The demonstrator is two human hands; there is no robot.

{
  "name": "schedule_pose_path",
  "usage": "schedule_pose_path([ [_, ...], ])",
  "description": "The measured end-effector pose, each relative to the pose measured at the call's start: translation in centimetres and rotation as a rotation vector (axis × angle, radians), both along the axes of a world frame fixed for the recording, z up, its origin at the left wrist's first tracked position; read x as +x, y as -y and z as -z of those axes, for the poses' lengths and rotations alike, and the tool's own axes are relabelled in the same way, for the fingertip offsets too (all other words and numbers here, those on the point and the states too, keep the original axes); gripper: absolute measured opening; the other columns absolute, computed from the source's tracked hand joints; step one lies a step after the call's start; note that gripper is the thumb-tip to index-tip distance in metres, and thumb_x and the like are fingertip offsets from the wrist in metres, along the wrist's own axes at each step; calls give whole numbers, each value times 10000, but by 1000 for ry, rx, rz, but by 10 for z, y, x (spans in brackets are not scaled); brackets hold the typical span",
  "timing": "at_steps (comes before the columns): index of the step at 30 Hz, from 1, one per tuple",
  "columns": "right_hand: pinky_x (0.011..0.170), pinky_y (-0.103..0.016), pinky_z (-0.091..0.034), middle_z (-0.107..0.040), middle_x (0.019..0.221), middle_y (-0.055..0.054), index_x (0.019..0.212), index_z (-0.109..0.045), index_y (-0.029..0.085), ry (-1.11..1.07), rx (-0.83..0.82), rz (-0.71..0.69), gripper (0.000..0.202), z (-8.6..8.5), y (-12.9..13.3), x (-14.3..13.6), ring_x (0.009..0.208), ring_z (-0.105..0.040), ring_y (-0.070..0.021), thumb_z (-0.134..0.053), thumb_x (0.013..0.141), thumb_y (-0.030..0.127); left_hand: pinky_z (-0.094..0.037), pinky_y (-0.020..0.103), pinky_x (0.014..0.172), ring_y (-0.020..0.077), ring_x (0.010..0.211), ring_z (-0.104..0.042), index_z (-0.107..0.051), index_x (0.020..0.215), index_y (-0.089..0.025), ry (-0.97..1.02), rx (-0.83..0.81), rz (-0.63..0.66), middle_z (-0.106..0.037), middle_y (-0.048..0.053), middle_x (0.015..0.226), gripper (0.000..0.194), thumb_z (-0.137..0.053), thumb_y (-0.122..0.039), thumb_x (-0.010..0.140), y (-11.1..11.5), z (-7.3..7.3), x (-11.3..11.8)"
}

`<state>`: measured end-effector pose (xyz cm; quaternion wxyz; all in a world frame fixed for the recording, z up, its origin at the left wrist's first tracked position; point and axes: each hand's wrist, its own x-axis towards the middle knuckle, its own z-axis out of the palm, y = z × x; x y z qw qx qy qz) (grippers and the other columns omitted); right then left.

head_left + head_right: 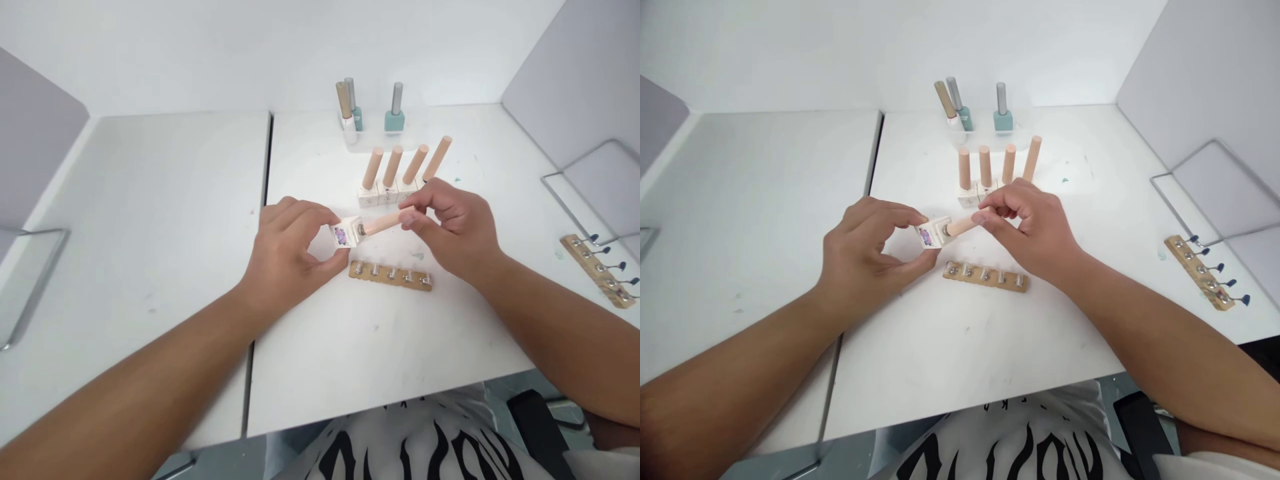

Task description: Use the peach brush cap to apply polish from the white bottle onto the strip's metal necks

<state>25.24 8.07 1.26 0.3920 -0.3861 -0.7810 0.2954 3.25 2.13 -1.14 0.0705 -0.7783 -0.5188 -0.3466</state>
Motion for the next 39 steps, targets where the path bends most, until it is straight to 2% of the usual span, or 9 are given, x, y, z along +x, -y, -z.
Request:
schedule_pose_path([
  [21,607,-261,-431,-590,666,14,727,-653,187,-5,16,2,164,3,-2,1,631,-506,-100,-626,827,314,-457,386,695,183,761,-577,-529,893,-248,-6,-32,-2,-664,-18,825,134,-618,-225,796,0,0,2],
  [30,610,-253,-436,-568,649,22,758,-660,184,-21,40,5,117,5,0,0,655,-523,-98,-631,821,279,-430,371,702,192,753,-580,-523,877,-260,15,-30,-1,-667,-22,824,151,-628,-224,776,-1,3,3],
  [34,611,-258,-440,-571,648,19,759,-670,190,-27,2,7,121,6,0,1,661,-532,-103,-635,821,287,-427,364,687,184,738,-571,-527,864,-246,7,-14,0,-668,-18,813,143,-628,-213,768,0,2,3],
  [39,625,-272,-447,-599,673,23,757,-667,206,-142,-146,39,95,10,-5,12,634,-546,-96,-647,819,274,-432,351,679,171,735,-557,-541,883,-243,31,-36,12,-666,-20,828,151,-630,-202,768,1,1,-1],
])
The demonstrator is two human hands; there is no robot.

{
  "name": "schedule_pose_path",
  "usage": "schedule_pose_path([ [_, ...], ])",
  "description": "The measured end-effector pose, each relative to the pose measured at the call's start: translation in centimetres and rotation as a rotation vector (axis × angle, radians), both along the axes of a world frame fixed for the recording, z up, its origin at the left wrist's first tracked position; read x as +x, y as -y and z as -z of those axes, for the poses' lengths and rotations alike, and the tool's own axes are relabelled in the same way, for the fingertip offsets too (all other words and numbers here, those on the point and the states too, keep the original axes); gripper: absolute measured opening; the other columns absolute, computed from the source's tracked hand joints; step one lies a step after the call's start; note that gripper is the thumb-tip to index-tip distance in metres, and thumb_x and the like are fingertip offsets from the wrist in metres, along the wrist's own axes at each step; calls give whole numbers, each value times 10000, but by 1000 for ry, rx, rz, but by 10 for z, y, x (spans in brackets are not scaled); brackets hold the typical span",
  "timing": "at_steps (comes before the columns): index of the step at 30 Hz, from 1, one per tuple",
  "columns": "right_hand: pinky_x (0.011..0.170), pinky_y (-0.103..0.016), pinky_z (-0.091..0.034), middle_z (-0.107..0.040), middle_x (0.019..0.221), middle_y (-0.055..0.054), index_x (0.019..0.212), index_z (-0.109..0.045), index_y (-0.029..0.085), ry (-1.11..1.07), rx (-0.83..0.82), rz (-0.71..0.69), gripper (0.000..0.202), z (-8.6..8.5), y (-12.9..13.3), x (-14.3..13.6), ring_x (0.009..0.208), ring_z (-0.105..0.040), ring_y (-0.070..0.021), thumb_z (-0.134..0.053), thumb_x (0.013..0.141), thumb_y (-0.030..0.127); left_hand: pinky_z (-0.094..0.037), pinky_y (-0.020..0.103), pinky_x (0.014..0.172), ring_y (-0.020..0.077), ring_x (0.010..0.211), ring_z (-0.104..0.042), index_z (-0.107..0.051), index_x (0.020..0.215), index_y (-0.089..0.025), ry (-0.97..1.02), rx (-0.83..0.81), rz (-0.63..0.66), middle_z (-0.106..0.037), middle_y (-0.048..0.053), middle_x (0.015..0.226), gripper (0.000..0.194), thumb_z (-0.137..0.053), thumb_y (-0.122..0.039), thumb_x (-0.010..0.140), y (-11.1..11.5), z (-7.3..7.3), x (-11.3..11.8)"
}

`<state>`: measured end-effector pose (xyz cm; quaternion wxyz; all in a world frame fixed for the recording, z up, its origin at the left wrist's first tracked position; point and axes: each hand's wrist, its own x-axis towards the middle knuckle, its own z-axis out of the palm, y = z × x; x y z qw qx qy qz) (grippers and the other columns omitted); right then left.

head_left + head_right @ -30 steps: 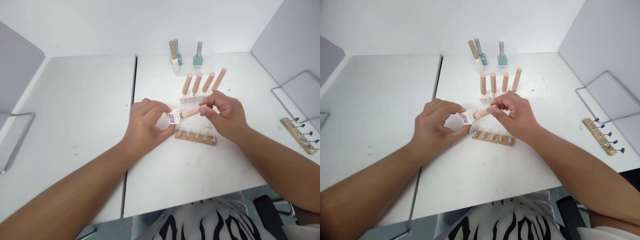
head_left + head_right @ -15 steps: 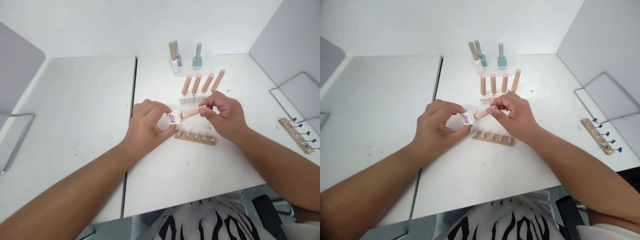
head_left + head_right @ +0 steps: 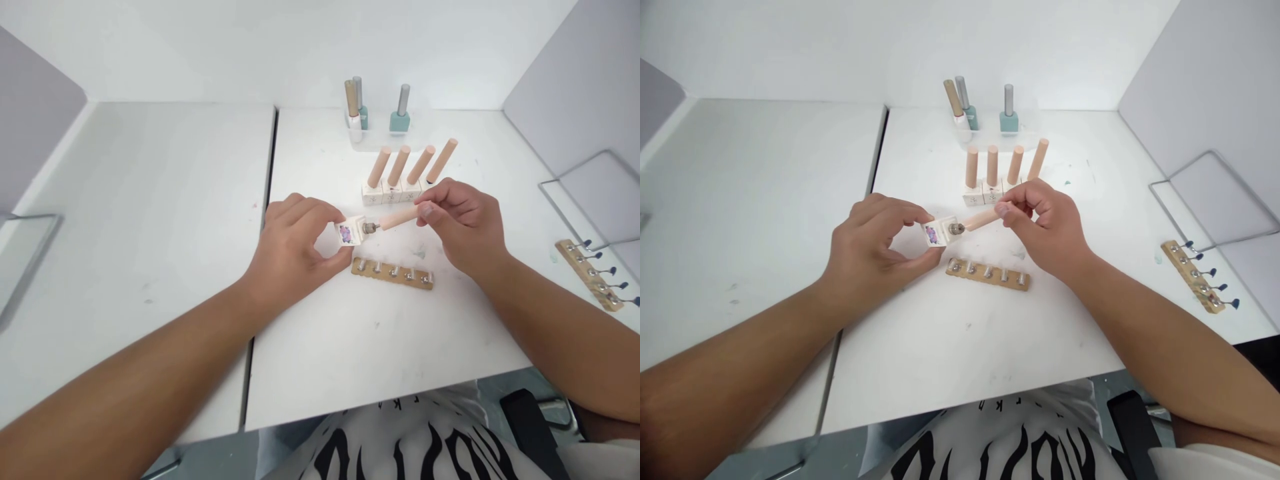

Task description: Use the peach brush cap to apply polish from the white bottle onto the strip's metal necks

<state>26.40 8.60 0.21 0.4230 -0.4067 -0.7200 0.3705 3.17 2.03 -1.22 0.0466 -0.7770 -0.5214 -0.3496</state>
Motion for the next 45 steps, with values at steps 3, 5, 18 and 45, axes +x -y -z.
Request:
schedule_pose_path([
  [3,636,-273,-452,-604,664,27,749,-669,207,-123,-94,-18,86,4,-7,7,623,-565,-90,-650,818,257,-438,332,656,167,746,-555,-547,863,-246,54,-37,-12,-656,-24,818,127,-633,-220,774,1,0,-2],
  [5,626,-264,-453,-606,654,29,732,-674,203,-189,-151,-41,77,5,-11,10,606,-565,-81,-652,804,218,-442,319,637,169,762,-568,-552,850,-251,87,-67,-32,-648,-24,808,111,-633,-250,774,2,-1,-3],
  [18,540,-196,-431,-601,610,22,698,-690,163,-264,-417,-266,96,7,-24,17,536,-532,-46,-621,761,143,-443,276,587,158,784,-584,-599,869,-271,269,-362,-117,-627,-28,853,177,-652,-327,710,6,-5,-15],
  [45,583,-222,-473,-617,681,11,774,-702,176,-158,-441,-501,44,13,-35,23,623,-574,-78,-659,770,165,-380,249,565,118,691,-516,-655,852,-235,245,-338,-100,-623,-24,828,186,-704,-326,696,5,-6,-18],
])
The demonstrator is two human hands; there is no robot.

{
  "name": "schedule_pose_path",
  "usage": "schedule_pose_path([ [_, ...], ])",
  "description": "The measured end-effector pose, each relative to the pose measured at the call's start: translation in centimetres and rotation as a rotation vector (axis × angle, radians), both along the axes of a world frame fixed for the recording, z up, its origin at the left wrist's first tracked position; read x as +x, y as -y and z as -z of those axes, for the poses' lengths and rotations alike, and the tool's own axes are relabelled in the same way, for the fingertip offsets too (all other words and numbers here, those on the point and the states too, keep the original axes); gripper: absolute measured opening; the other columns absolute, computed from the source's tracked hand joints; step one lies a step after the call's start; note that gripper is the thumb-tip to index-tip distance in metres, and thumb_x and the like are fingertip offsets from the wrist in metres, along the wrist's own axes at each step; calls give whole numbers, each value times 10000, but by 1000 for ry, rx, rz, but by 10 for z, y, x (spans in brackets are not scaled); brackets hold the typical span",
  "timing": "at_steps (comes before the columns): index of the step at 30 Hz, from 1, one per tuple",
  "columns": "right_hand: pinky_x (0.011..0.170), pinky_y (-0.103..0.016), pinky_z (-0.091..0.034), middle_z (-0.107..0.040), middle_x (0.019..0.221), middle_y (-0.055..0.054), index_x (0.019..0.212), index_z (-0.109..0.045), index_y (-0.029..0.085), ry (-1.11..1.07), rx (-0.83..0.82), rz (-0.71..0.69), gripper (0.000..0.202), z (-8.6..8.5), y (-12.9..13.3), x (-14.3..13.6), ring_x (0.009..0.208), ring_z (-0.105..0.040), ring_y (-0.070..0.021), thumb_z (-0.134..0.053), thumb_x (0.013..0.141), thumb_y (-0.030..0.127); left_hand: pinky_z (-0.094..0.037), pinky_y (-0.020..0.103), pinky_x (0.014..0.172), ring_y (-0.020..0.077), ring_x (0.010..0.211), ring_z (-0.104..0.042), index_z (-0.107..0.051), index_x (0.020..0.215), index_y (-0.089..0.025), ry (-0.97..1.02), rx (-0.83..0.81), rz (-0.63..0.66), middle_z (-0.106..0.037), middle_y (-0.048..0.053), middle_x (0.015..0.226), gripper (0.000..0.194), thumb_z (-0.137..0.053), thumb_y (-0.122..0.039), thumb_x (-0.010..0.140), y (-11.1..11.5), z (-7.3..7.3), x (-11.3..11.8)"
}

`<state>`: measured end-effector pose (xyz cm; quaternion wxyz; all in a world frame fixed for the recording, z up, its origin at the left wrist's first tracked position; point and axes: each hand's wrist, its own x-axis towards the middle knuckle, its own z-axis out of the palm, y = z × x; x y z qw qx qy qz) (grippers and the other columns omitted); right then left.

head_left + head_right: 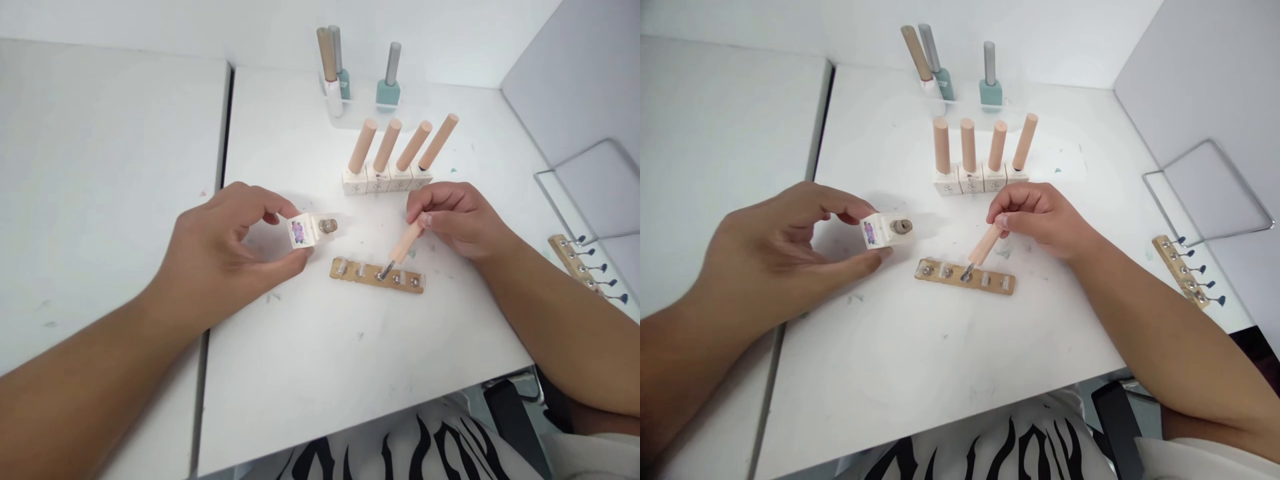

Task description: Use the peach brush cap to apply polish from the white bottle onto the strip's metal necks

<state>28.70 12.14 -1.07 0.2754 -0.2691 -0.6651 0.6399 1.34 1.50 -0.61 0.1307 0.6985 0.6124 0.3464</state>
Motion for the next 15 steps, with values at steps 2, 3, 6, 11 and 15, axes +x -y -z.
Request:
schedule_pose_path([
  [2,590,-232,-474,-609,683,10,778,-701,178,7,6,9,33,0,0,0,627,-571,-82,-670,774,189,-380,243,573,109,684,-506,-652,854,-229,-1,1,-2,-614,-27,822,190,-709,-322,699,0,0,0],
  [3,595,-238,-475,-605,684,10,779,-701,179,11,8,14,35,0,0,0,627,-569,-84,-676,775,204,-378,238,574,103,678,-501,-650,853,-227,-2,4,-3,-608,-29,815,194,-713,-323,696,0,0,0],
  [6,600,-253,-476,-592,683,7,775,-699,183,27,9,22,60,0,1,-1,623,-561,-91,-688,774,242,-366,226,555,86,628,-456,-646,838,-227,-9,10,-19,-594,-41,785,207,-716,-345,682,1,0,0],
  [11,606,-264,-478,-588,686,5,769,-699,198,30,26,29,33,0,1,-2,634,-556,-100,-679,774,223,-359,221,556,79,603,-417,-643,832,-229,-13,5,-20,-590,-46,779,205,-715,-343,677,1,-1,0],
  [15,613,-266,-475,-585,687,6,767,-702,207,19,40,30,39,0,0,-1,642,-552,-102,-665,777,201,-337,222,544,74,601,-407,-648,837,-225,-3,7,-19,-599,-45,791,213,-722,-340,675,1,-1,1],
])
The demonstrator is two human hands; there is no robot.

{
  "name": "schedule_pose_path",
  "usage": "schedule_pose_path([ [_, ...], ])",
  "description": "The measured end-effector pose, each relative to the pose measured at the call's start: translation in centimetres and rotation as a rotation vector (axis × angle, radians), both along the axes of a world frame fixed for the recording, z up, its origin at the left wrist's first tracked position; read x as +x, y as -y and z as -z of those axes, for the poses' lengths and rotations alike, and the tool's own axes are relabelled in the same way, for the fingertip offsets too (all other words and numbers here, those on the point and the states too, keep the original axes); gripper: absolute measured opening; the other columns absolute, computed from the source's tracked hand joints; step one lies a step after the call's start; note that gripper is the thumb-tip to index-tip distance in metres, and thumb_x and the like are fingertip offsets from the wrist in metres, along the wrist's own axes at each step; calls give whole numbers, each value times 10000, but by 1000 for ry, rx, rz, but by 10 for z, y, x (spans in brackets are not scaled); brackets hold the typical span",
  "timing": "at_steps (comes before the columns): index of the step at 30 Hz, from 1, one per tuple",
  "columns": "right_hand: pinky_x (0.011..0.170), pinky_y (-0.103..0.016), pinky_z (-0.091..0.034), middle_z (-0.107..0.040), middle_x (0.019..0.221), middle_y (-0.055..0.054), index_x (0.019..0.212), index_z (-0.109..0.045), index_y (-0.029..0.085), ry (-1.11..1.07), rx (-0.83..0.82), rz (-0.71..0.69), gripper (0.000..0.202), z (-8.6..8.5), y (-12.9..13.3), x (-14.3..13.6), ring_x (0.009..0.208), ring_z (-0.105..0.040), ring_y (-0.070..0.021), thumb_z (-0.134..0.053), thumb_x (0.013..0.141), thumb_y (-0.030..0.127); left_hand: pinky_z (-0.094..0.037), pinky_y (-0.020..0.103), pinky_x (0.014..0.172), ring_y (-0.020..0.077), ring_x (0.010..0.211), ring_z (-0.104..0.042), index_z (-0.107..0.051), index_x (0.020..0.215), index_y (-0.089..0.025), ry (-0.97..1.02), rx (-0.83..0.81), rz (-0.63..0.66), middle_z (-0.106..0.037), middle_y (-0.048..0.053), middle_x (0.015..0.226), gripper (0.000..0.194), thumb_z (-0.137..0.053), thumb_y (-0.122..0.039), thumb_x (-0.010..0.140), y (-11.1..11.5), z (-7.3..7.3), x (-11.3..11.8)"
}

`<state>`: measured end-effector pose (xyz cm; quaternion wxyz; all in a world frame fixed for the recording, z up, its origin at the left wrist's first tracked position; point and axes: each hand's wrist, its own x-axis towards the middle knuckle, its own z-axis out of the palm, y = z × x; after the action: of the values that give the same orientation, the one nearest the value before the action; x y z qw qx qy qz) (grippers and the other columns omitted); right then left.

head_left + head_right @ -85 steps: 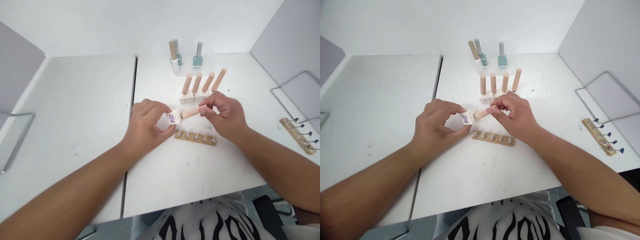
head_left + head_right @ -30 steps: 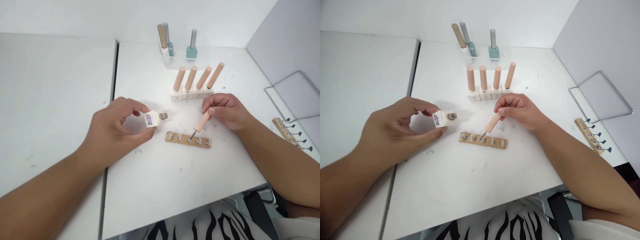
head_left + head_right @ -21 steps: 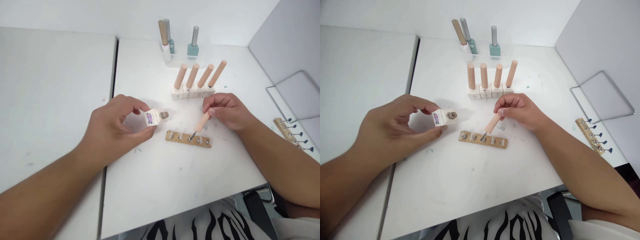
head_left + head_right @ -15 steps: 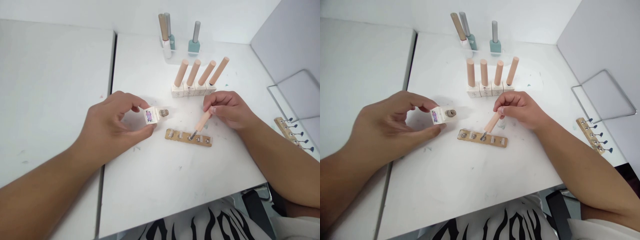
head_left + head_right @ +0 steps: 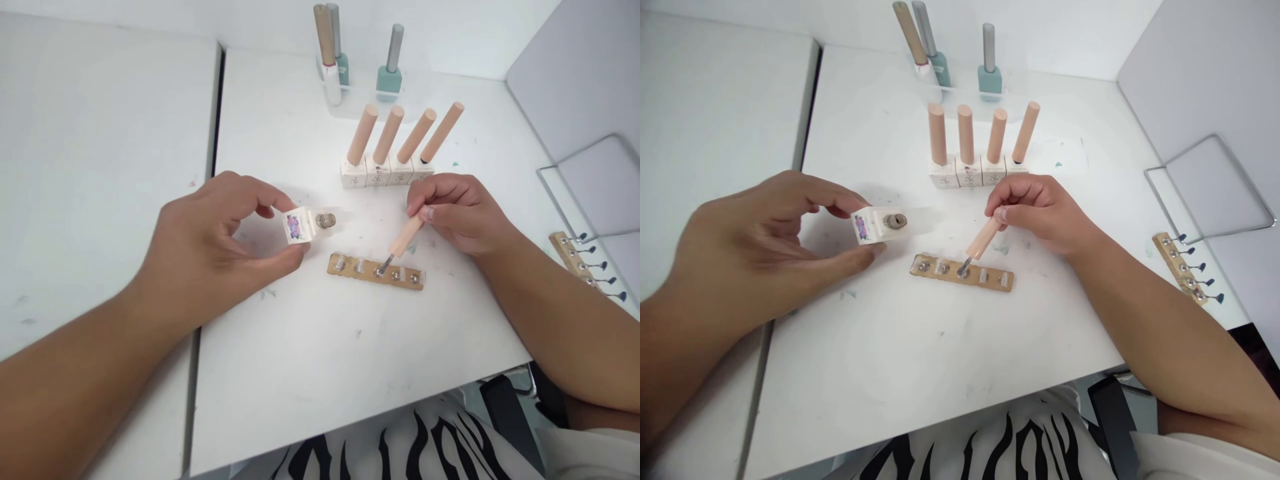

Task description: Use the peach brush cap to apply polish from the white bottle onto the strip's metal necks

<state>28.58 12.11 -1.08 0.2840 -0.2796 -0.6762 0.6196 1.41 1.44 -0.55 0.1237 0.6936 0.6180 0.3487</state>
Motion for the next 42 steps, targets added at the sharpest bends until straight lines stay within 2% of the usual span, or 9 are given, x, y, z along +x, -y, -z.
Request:
schedule_pose_path([
  [13,644,-277,-481,-572,691,6,771,-698,201,-29,-2,12,36,1,-2,-1,658,-539,-104,-665,769,188,-332,227,567,83,642,-447,-637,836,-217,4,-3,-11,-579,-45,780,227,-712,-354,672,0,-1,2],
  [23,653,-282,-485,-566,686,8,744,-685,200,-6,10,48,11,-1,-2,-1,669,-543,-109,-676,751,201,-340,243,571,87,618,-414,-633,817,-226,61,-43,-48,-565,-48,749,246,-726,-376,645,2,-4,5],
  [29,648,-277,-465,-555,674,9,747,-692,204,-28,-2,46,71,0,-4,0,664,-525,-108,-650,748,147,-370,247,608,96,648,-441,-632,830,-218,54,-54,-63,-572,-40,770,236,-716,-361,661,3,-7,8],
  [34,643,-275,-448,-559,677,5,752,-700,199,-70,10,53,86,0,-4,1,654,-516,-103,-642,754,135,-362,244,586,92,637,-438,-638,830,-221,44,-34,-42,-569,-39,775,233,-722,-363,666,2,-4,4],
  [39,640,-287,-459,-566,676,2,760,-697,207,-68,49,74,32,-3,-2,1,648,-521,-109,-666,767,207,-354,246,559,98,644,-471,-636,846,-223,-6,3,-2,-597,-35,790,212,-715,-342,689,0,0,1],
  [42,648,-308,-480,-584,697,-2,792,-696,223,-113,145,103,72,-3,1,0,667,-541,-124,-674,783,291,-369,265,559,110,634,-478,-612,838,-234,-83,111,55,-603,-36,776,172,-698,-321,717,-1,1,1],
])
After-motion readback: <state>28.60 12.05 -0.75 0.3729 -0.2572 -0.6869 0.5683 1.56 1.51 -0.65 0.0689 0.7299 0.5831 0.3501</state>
